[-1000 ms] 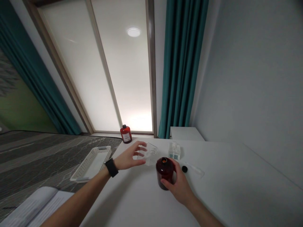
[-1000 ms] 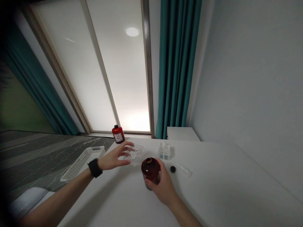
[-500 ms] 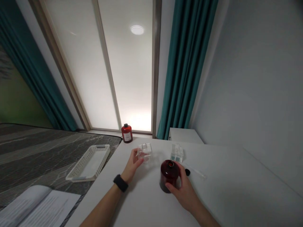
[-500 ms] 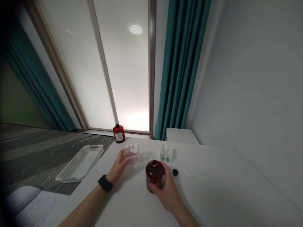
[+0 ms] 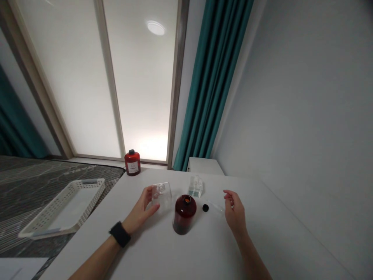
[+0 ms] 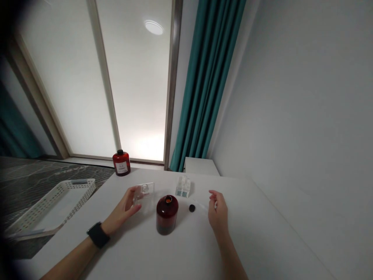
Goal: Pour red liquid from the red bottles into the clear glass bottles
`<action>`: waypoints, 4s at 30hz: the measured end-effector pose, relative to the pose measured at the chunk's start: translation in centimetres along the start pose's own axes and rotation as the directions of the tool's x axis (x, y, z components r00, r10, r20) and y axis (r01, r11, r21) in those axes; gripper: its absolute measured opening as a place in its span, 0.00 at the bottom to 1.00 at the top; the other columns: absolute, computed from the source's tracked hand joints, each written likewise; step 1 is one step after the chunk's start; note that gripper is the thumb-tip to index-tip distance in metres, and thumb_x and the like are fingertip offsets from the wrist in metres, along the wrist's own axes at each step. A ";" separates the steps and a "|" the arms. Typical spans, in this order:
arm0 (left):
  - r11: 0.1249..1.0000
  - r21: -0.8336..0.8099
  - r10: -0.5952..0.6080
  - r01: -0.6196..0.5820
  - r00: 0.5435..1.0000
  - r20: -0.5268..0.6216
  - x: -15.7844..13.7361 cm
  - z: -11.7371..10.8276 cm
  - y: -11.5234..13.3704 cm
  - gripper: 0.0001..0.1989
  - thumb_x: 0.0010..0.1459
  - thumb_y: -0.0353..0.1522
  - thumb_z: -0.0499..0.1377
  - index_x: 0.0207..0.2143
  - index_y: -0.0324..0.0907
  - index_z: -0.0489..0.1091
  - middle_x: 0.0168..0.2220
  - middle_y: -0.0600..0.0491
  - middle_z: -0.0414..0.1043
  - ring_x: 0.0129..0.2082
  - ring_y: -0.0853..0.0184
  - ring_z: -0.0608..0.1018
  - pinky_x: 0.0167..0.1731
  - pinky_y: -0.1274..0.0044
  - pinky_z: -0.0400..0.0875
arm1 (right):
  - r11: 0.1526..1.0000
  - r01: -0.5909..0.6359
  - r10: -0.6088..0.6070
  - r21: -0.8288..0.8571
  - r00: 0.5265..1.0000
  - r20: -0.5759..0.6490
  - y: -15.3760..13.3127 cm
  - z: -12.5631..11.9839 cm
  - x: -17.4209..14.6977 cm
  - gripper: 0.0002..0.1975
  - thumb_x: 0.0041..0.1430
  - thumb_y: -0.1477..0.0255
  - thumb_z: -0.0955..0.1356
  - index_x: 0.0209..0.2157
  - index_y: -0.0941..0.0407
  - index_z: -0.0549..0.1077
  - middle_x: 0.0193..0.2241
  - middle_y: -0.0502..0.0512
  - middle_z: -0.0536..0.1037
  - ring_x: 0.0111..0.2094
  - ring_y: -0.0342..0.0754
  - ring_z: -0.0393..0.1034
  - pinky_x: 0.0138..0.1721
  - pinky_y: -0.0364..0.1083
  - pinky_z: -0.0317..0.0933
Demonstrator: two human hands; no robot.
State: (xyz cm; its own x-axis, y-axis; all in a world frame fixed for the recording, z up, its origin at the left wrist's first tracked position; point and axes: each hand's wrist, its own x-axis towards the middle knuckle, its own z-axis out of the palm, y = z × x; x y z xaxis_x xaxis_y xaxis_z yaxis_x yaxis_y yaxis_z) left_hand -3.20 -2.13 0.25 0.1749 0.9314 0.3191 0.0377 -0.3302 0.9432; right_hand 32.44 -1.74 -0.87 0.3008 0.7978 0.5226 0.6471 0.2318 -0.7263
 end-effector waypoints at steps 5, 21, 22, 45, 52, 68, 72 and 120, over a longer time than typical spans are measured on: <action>0.980 0.189 -0.047 0.062 0.996 -0.081 0.3 0.2 -0.6 0.30 0.53 0.45 0.66 0.52 0.44 0.60 0.52 0.43 0.69 0.54 0.49 0.74 0.58 0.56 0.64 | 0.996 0.036 -0.026 -0.080 0.993 0.116 0.9 0.7 -0.4 0.24 0.50 0.70 0.65 0.52 0.56 0.66 0.38 0.58 0.73 0.42 0.57 0.69 0.49 0.58 0.61; 0.839 0.537 -0.058 0.087 0.996 -0.071 0.4 -0.5 -2.0 0.26 0.48 0.39 0.67 0.49 0.42 0.67 0.50 0.42 0.76 0.52 0.49 0.77 0.54 0.61 0.69 | 0.969 -0.072 -0.007 0.238 0.949 0.317 -4.8 -2.4 0.3 0.15 0.59 0.56 0.65 0.38 0.52 0.61 0.37 0.56 0.74 0.36 0.51 0.74 0.39 0.50 0.68; 0.825 0.558 -0.055 0.086 0.996 -0.071 0.4 -0.6 -2.1 0.26 0.48 0.39 0.67 0.49 0.42 0.67 0.50 0.42 0.76 0.51 0.49 0.77 0.54 0.60 0.69 | 0.955 -0.030 -0.083 0.296 0.929 0.360 -6.4 -3.0 0.5 0.14 0.59 0.58 0.67 0.37 0.52 0.63 0.38 0.56 0.74 0.40 0.52 0.73 0.42 0.50 0.68; 0.827 0.520 0.285 -0.213 0.957 -0.061 -0.9 -0.1 1.6 0.34 0.52 0.30 0.66 0.60 0.45 0.59 0.49 0.48 0.66 0.49 0.58 0.72 0.52 0.64 0.69 | 0.873 0.451 -0.458 0.187 0.625 0.632 -20.2 2.5 5.0 0.06 0.59 0.74 0.68 0.39 0.53 0.70 0.38 0.53 0.77 0.40 0.51 0.73 0.44 0.50 0.66; 0.818 0.495 0.371 -0.294 0.927 -0.061 -1.6 0.2 2.6 0.36 0.52 0.31 0.66 0.62 0.47 0.57 0.50 0.47 0.63 0.50 0.57 0.70 0.52 0.64 0.68 | 0.803 0.540 -0.524 0.250 0.440 0.730 -20.9 3.5 3.7 0.09 0.61 0.78 0.67 0.42 0.53 0.71 0.45 0.55 0.74 0.44 0.50 0.73 0.49 0.50 0.67; 0.744 0.600 0.410 -0.294 0.910 -0.063 -1.8 0.3 2.1 0.38 0.51 0.36 0.68 0.62 0.47 0.58 0.50 0.45 0.65 0.48 0.53 0.71 0.49 0.62 0.69 | 0.781 0.620 -0.409 0.078 0.412 0.814 -22.6 1.4 3.1 0.15 0.63 0.72 0.64 0.51 0.57 0.70 0.41 0.60 0.80 0.41 0.54 0.74 0.43 0.50 0.65; 0.740 0.587 0.461 -0.327 0.883 -0.088 -2.0 0.3 2.1 0.37 0.50 0.36 0.67 0.62 0.46 0.59 0.50 0.45 0.65 0.49 0.53 0.71 0.49 0.62 0.69 | 0.721 0.678 -0.462 0.141 0.319 0.827 -23.0 0.9 3.0 0.22 0.55 0.81 0.67 0.52 0.57 0.68 0.47 0.60 0.77 0.47 0.54 0.71 0.46 0.49 0.64; 0.675 0.619 0.516 -0.402 0.856 -0.006 -2.2 0.1 2.1 0.40 0.52 0.40 0.68 0.64 0.47 0.57 0.50 0.45 0.65 0.48 0.53 0.71 0.48 0.63 0.71 | 0.557 0.818 -0.420 -0.143 0.426 0.801 -22.9 1.8 2.3 0.15 0.66 0.63 0.65 0.33 0.60 0.75 0.29 0.62 0.79 0.35 0.59 0.73 0.42 0.57 0.62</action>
State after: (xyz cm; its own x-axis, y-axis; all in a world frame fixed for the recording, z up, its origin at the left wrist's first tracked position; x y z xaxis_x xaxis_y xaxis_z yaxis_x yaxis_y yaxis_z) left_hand -3.44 -4.87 1.49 0.1632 0.6280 0.7609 0.5638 -0.6923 0.4504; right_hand 17.06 -4.23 16.18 -0.7051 0.6885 0.1696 0.7066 0.7023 0.0868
